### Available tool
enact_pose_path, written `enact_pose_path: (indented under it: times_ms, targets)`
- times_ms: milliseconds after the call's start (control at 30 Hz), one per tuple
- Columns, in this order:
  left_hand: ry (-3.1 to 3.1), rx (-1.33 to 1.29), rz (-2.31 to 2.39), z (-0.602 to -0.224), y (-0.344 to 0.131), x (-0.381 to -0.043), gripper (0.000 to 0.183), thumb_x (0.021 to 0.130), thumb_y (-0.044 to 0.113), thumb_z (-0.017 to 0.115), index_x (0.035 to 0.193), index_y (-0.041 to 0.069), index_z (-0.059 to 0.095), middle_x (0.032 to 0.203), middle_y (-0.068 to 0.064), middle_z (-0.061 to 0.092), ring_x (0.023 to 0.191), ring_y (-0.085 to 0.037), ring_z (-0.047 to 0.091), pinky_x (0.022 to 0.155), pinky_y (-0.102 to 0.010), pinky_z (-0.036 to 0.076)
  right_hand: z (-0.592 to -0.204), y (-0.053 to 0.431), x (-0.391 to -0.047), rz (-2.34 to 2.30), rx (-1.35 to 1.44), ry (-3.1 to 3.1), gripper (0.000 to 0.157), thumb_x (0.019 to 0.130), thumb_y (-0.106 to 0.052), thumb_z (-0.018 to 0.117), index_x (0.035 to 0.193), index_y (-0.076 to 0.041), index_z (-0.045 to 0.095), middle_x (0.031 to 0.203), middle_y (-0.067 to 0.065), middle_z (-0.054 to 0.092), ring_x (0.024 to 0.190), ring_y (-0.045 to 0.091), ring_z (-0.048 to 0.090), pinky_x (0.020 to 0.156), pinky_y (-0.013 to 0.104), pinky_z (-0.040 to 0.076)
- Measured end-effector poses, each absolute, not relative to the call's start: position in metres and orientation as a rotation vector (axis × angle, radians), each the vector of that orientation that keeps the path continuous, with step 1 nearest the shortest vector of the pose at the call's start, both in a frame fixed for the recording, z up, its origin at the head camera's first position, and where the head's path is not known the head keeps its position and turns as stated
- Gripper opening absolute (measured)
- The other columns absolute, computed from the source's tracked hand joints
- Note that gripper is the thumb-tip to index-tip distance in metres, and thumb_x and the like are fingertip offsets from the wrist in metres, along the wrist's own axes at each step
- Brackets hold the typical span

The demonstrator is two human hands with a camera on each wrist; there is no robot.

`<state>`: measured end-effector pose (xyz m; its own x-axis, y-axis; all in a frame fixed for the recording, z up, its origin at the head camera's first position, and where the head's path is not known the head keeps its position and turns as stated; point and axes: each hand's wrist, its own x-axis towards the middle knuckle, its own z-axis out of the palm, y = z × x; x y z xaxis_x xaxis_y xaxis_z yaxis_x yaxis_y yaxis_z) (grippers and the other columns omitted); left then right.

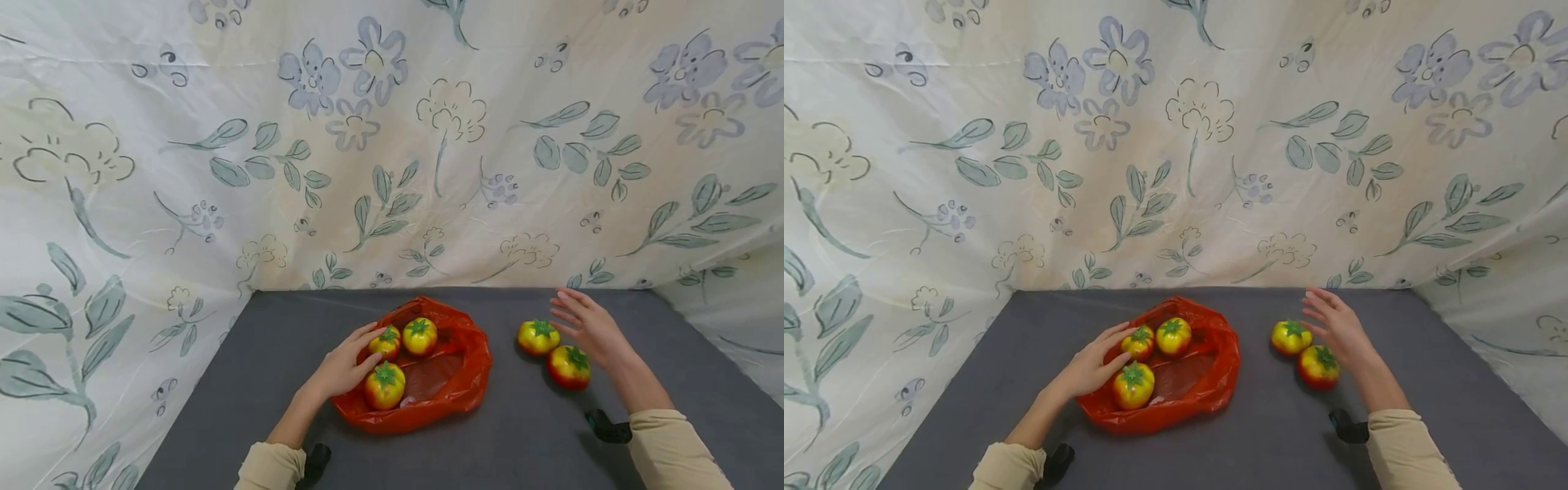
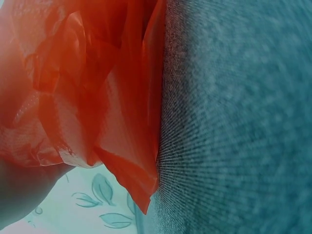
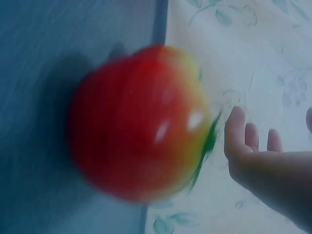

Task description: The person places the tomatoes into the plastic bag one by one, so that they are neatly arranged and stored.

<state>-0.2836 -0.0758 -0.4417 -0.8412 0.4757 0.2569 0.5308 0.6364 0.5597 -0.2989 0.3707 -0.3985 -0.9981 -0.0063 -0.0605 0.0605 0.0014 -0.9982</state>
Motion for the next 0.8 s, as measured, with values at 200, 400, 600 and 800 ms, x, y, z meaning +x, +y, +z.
enact_pose_path:
  times_ms: [200, 400, 600, 800]
  targets:
    - [-2.755, -0.853, -0.969, -0.442, -0.077, -0.284, 0.049, 0.096, 0.026, 0.058, 0.142, 0.016, 0.047, 0.149, -0.008, 0.035, 0.132, -0.032, 0.038, 0.094, -0.066, 0.034, -0.410, 0.395, -0.299, -2.111, 0.089, 2.247, 0.082, 0.094, -0.049, 0.051, 0.152, -0.008, 0.011, 0.143, 0.016, 0.029, 0.120, 0.023, 0.039, 0.102, 0.044, 0.038]
    - [-2.763, -0.848, -0.989, -0.443, -0.076, -0.282, 0.050, 0.096, 0.027, 0.059, 0.143, 0.017, 0.046, 0.149, -0.007, 0.035, 0.132, -0.032, 0.038, 0.096, -0.064, 0.034, -0.424, 0.410, -0.294, -2.027, 0.108, 2.281, 0.075, 0.096, -0.049, 0.047, 0.149, -0.005, 0.017, 0.149, 0.027, 0.016, 0.127, 0.037, 0.031, 0.081, 0.025, 0.049]
    - [-2.771, -0.837, -0.989, -0.444, -0.075, -0.282, 0.049, 0.095, 0.026, 0.059, 0.142, 0.018, 0.047, 0.149, -0.006, 0.035, 0.132, -0.031, 0.038, 0.096, -0.063, 0.034, -0.433, 0.417, -0.291, -1.948, 0.137, 2.328, 0.081, 0.099, -0.049, 0.040, 0.149, 0.006, 0.006, 0.150, 0.033, 0.009, 0.132, 0.047, 0.020, 0.102, 0.053, 0.033]
    - [-2.784, -0.818, -0.979, -0.443, -0.074, -0.283, 0.049, 0.095, 0.026, 0.059, 0.142, 0.019, 0.047, 0.149, -0.005, 0.036, 0.132, -0.031, 0.038, 0.096, -0.064, 0.034, -0.441, 0.423, -0.289, -1.800, 0.157, 2.341, 0.082, 0.099, -0.050, 0.039, 0.148, 0.007, 0.005, 0.149, 0.035, 0.008, 0.133, 0.051, 0.016, 0.105, 0.061, 0.020]
